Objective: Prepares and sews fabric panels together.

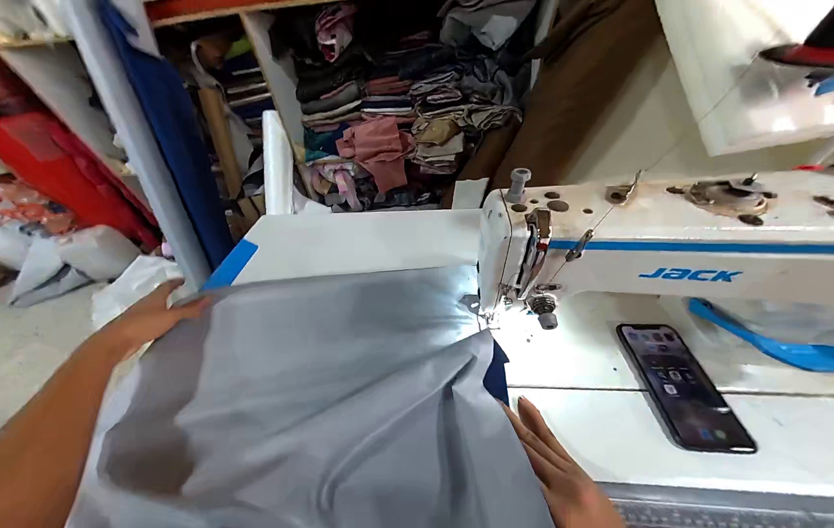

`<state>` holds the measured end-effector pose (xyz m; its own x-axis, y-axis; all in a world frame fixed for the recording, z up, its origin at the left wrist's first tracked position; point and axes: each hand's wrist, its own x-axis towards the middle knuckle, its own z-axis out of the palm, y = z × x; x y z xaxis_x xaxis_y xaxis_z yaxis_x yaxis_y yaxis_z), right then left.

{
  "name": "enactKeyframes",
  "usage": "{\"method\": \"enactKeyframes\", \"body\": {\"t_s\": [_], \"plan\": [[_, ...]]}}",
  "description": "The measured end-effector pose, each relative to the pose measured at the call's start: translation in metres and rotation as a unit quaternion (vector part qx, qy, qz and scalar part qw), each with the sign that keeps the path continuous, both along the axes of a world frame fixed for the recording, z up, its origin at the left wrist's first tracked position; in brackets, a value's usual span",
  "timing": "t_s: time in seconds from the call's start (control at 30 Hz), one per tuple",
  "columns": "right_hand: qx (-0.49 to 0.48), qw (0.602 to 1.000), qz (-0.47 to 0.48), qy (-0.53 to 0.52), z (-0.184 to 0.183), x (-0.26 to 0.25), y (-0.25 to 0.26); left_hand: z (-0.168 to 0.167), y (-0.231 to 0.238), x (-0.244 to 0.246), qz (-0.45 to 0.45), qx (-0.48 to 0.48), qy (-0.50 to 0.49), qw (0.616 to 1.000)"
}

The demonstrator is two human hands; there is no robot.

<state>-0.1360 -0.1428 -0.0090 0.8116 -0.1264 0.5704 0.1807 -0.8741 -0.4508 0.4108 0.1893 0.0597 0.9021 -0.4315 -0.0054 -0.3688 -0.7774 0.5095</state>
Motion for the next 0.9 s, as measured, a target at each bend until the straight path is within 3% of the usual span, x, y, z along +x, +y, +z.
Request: {"method": "enactKeyframes", "body": {"t_s": [0.07, 0.17, 0.23, 0.37, 0.53, 0.6, 0.63, 0.67, 0.7, 0.73, 0.8, 0.87, 0.9], "plan": [[-0.021, 1.000, -0.003, 0.012, -0.003, -0.001, 0.002, 0.002, 0.008, 0.022, 0.005, -0.016, 0.077, 0.997], [0.000, 1.000, -0.007, 0.017, -0.006, -0.004, 0.005, 0.025, -0.021, 0.005, 0.003, 0.082, 0.114, 0.990], [0.047, 0.998, -0.019, 0.026, -0.009, -0.007, 0.008, 0.035, -0.032, -0.002, 0.010, 0.160, 0.077, 0.984], [0.095, 0.995, -0.031, -0.012, -0.019, -0.011, 0.015, 0.023, -0.017, 0.030, -0.022, 0.263, -0.054, 0.963], [0.052, 0.995, -0.051, -0.063, -0.027, -0.010, 0.018, 0.030, -0.041, 0.035, -0.021, 0.225, -0.211, 0.951], [0.013, 0.995, -0.061, -0.078, -0.027, -0.007, 0.019, 0.069, -0.105, -0.009, 0.114, 0.289, -0.099, 0.945], [-0.014, 0.995, -0.062, -0.083, -0.027, -0.007, 0.020, 0.070, -0.107, -0.020, 0.068, 0.213, -0.163, 0.961], [-0.037, 0.994, -0.061, -0.082, -0.026, -0.007, 0.020, 0.062, -0.098, -0.022, -0.041, 0.093, -0.242, 0.965], [-0.053, 0.994, -0.057, -0.076, -0.024, -0.007, 0.020, 0.057, -0.094, -0.036, -0.158, -0.003, -0.298, 0.941], [-0.062, 0.994, -0.054, -0.070, -0.023, -0.007, 0.019, 0.062, -0.104, -0.082, -0.217, -0.058, -0.289, 0.931], [-0.058, 0.995, -0.046, -0.072, -0.025, -0.006, 0.022, 0.066, -0.122, -0.228, -0.361, -0.088, -0.197, 0.907], [-0.048, 0.995, -0.032, -0.086, -0.027, -0.006, 0.025, 0.041, -0.130, -0.358, -0.478, -0.022, -0.166, 0.862], [-0.049, 0.995, -0.025, -0.088, -0.026, -0.007, 0.026, 0.020, -0.133, -0.391, -0.492, 0.017, -0.194, 0.848]]}}
